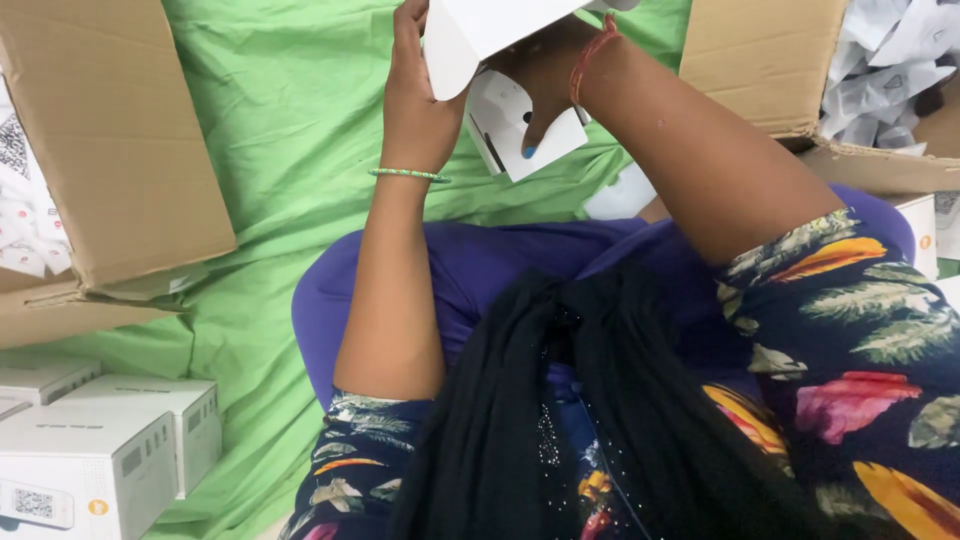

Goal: The person is packaging small electronics or components into boxes, scanning QR codes, and adding power cables.

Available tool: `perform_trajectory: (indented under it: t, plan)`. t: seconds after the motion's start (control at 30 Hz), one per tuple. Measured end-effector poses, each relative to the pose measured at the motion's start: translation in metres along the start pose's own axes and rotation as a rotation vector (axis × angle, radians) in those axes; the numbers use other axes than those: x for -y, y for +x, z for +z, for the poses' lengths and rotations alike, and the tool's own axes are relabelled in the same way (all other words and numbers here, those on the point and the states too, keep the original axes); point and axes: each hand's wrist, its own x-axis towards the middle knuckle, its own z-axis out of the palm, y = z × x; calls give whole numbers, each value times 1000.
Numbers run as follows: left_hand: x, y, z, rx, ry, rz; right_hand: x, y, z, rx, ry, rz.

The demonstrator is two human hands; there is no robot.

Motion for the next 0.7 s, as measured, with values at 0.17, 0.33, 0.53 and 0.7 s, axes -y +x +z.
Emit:
perform_trajectory:
  t: [0.17, 0.33, 0.53, 0.7]
  plan:
    - [1, 0, -2, 15, 22, 21, -7, 8, 10, -39, -46, -73]
    - [6, -1, -5, 25, -30, -25, -4, -12, 6, -119, 42, -57]
    - [7, -2, -8, 54, -34, -19, -6, -12, 18, -272, -85, -63]
    - [6, -2, -12, 81, 2, 12, 3, -14, -1, -239, -137, -10]
